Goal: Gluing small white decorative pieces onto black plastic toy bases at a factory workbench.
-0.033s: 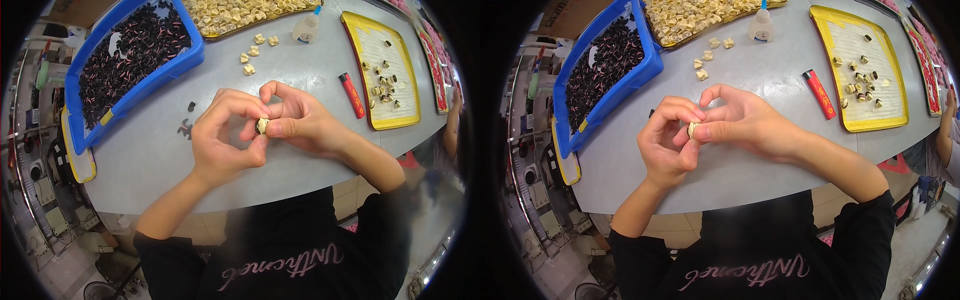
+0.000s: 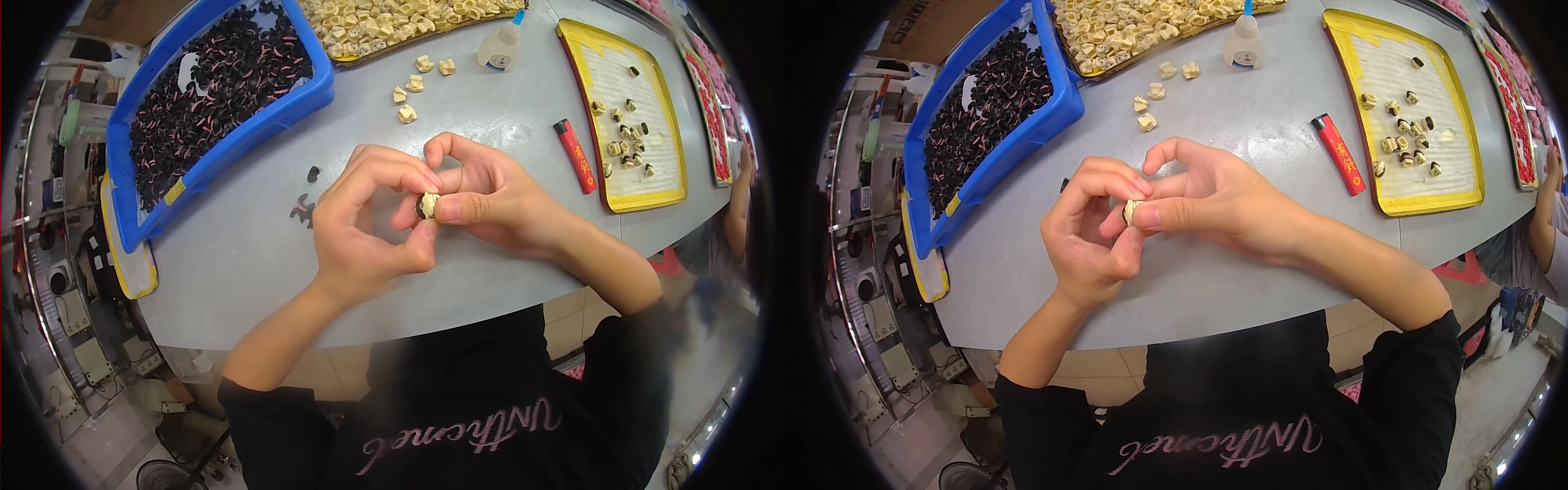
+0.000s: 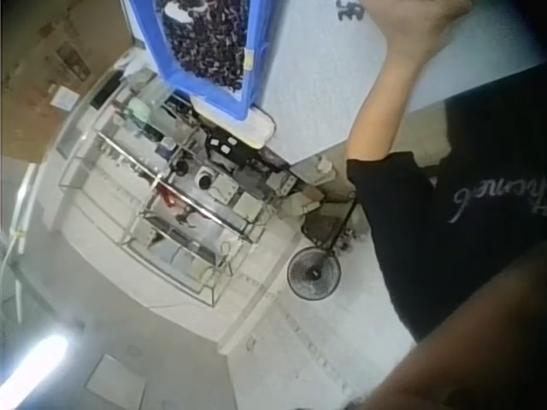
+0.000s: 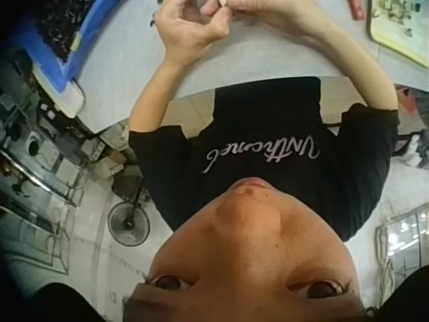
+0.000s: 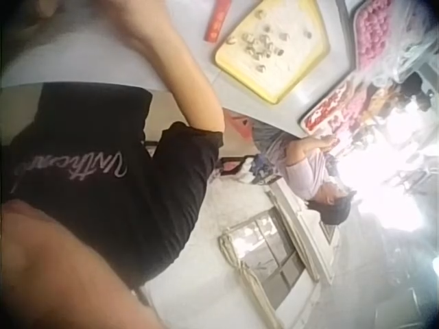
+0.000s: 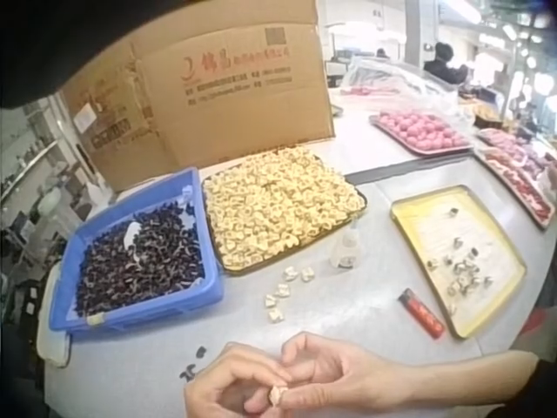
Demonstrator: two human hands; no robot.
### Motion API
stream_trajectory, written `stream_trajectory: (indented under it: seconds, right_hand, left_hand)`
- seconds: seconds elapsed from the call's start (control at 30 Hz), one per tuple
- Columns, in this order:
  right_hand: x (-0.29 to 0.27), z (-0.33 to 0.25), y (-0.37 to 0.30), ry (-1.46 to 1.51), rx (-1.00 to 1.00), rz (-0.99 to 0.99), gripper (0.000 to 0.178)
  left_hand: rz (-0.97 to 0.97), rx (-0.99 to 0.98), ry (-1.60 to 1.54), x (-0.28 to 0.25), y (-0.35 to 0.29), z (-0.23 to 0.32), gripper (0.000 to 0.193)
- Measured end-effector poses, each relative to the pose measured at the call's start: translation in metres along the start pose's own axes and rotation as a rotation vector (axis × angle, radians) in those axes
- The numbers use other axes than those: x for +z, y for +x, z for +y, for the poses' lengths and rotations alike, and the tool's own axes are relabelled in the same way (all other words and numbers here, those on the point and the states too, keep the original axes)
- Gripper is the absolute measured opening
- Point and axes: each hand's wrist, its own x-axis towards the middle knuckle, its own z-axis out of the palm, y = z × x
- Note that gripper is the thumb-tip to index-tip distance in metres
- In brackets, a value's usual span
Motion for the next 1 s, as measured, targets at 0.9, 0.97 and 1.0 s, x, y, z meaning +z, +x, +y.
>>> stream_trajectory:
  seconds: [0.9, 0.97, 1.0]
  right_hand:
    - [0.0005, 0.0006, -0.0004, -0.018, 0.051, -0.007, 0.04]
    - [0.0, 0.0001, -0.0003, -0.043, 0.096, -0.029, 0.035]
    - [-0.0012, 0.0006, -0.0007, -0.043, 0.095, -0.028, 0.035]
  left_hand:
    - [0.037, 0.145, 0.136, 0.0011, 0.0, 0.0023, 0.033]
    - [0.042, 0.191, 0.15, 0.0009, -0.0004, 0.0018, 0.034]
    - [0.047, 0.238, 0.162, 0.001, -0.0004, 0.0016, 0.036]
